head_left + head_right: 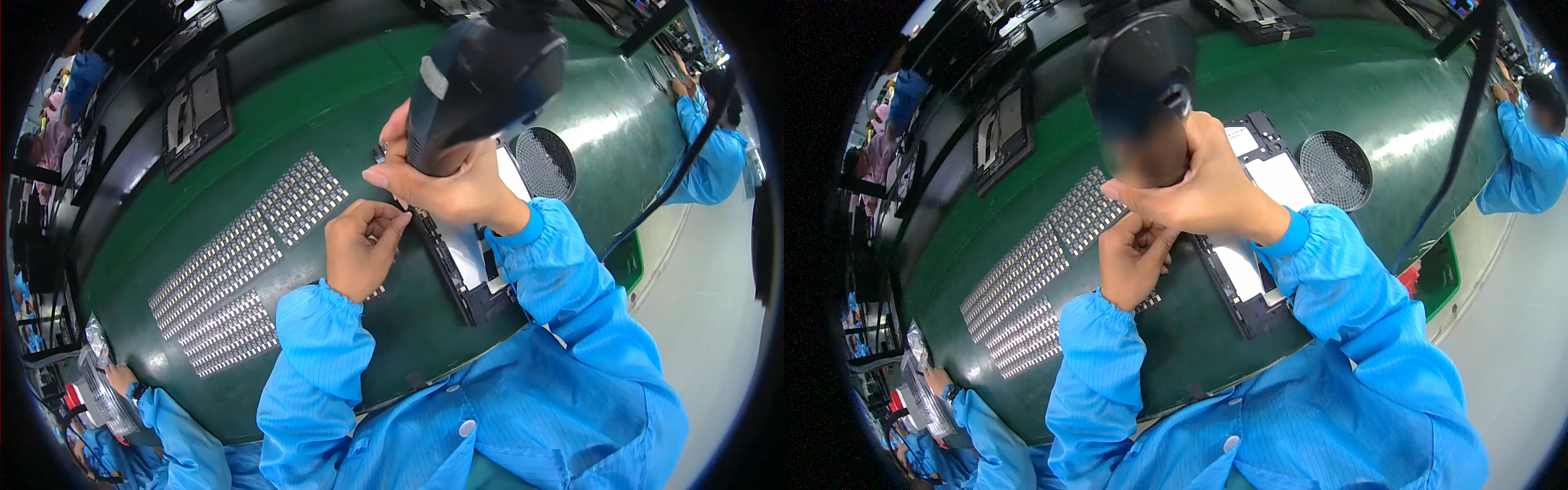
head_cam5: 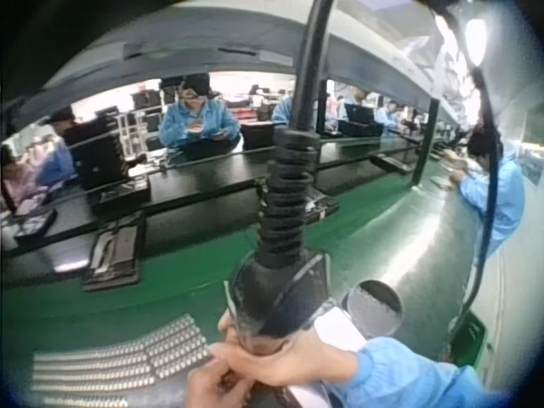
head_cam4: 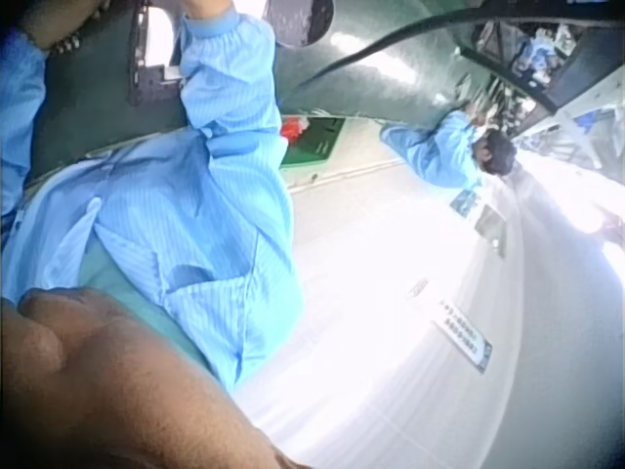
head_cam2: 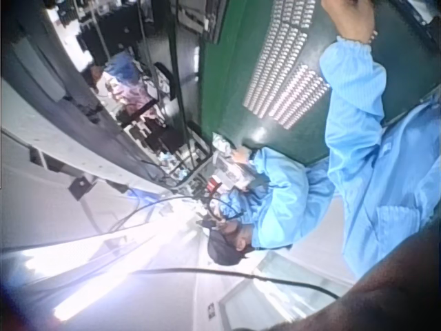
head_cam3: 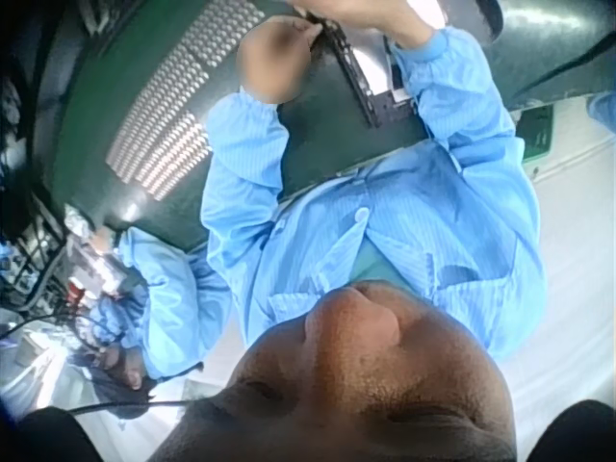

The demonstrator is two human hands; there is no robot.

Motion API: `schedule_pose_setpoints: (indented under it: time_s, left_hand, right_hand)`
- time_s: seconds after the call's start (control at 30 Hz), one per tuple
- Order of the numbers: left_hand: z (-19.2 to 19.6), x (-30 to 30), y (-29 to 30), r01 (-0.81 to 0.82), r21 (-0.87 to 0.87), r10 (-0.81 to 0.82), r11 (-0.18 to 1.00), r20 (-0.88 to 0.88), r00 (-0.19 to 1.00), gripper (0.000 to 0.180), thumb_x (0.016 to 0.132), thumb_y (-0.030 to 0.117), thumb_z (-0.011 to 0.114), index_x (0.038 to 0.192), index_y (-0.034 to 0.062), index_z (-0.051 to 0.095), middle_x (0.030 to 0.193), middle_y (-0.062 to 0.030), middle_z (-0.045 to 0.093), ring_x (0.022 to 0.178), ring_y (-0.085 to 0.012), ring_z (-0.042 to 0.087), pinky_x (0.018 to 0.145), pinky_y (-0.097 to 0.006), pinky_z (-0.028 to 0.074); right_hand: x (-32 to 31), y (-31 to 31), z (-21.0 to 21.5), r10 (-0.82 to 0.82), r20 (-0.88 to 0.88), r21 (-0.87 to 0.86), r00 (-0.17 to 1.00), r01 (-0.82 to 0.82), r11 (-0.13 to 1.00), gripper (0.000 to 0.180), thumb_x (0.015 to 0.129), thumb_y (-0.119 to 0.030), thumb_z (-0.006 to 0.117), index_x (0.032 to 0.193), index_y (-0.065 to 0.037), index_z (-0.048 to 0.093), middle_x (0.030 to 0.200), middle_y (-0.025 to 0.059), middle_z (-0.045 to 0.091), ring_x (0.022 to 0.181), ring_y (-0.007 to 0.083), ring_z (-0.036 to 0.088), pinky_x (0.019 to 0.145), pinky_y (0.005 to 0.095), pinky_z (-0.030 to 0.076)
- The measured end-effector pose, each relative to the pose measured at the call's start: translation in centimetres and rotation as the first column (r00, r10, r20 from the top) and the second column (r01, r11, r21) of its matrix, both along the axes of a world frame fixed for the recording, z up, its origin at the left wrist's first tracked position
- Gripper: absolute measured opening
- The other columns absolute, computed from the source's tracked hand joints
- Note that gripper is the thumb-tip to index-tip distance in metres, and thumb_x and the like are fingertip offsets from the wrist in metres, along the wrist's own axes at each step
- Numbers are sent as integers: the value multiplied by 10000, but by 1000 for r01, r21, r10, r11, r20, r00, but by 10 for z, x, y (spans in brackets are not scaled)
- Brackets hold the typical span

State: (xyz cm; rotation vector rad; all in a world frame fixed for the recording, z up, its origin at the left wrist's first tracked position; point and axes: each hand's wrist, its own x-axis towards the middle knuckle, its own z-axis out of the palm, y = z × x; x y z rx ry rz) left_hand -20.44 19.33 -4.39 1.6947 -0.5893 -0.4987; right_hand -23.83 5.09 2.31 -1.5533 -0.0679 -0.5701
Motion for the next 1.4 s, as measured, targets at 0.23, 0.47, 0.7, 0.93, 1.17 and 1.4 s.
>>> schedule_pose_setpoints:
  time_s: [0.23, 0.47, 0.7, 0.93, 1.17, 1.4]
  left_hand:
    - [-9, 4, 2, 42, 61, -46, 997, 52, 998, 118, 836, 76, 663, 865, -30, 619, 657, -13, 581, 535, -48, 531, 436, -182, 420]
    - [20, -12, 5, -29, 123, -6, 992, 274, 962, 129, 863, 69, 616, 917, -45, 643, 729, -69, 643, 628, -107, 623, 540, -212, 492]
    - [24, -115, -8, 362, 180, -340, 915, 827, 447, 214, 699, 103, 711, 885, 12, 659, 976, -143, 653, 984, -276, 630, 844, -413, 506]
    - [4, -80, -20, 192, 256, -314, 947, 856, 411, 330, 675, 46, 734, 975, -42, 629, 1049, -175, 631, 1050, -319, 597, 908, -438, 471]
    - [7, 54, -50, -177, 256, -180, 950, 916, 358, 301, 763, 69, 665, 1048, -10, 610, 1115, -185, 604, 1099, -335, 556, 943, -442, 437]
    - [18, 149, -53, -588, 515, -256, 623, 845, 470, 254, 755, 48, 579, 1006, 18, 599, 1165, -123, 561, 1161, -295, 484, 965, -471, 405]
  right_hand:
    - [-7, -12, 21, -39, 140, 35, 989, 34, 999, 236, 687, -5, 762, 849, 10, 590, 596, -5, 575, 509, 45, 535, 474, 202, 414]
    - [-49, -59, 21, -202, 281, -41, 938, 222, 974, 333, 746, 74, 658, 1028, 15, 490, 630, 77, 589, 494, 130, 559, 466, 248, 456]
    - [-77, -88, 12, -264, 307, -22, 914, 284, 959, 328, 770, 47, 606, 1062, 14, 461, 641, 88, 532, 482, 158, 511, 484, 317, 453]
    - [-82, -83, 18, -226, 331, 199, 916, 167, 966, 347, 716, 51, 711, 995, 18, 507, 615, 48, 576, 484, 96, 544, 460, 217, 433]
    - [-85, -70, 5, -58, 145, 178, 988, 32, 984, 372, 718, 100, 699, 1008, 4, 486, 635, 37, 558, 526, 78, 524, 476, 217, 406]
    - [-79, -56, -15, 53, -25, 254, 998, -45, 966, 377, 735, 74, 699, 1028, -7, 476, 653, 8, 552, 546, 57, 508, 500, 213, 390]
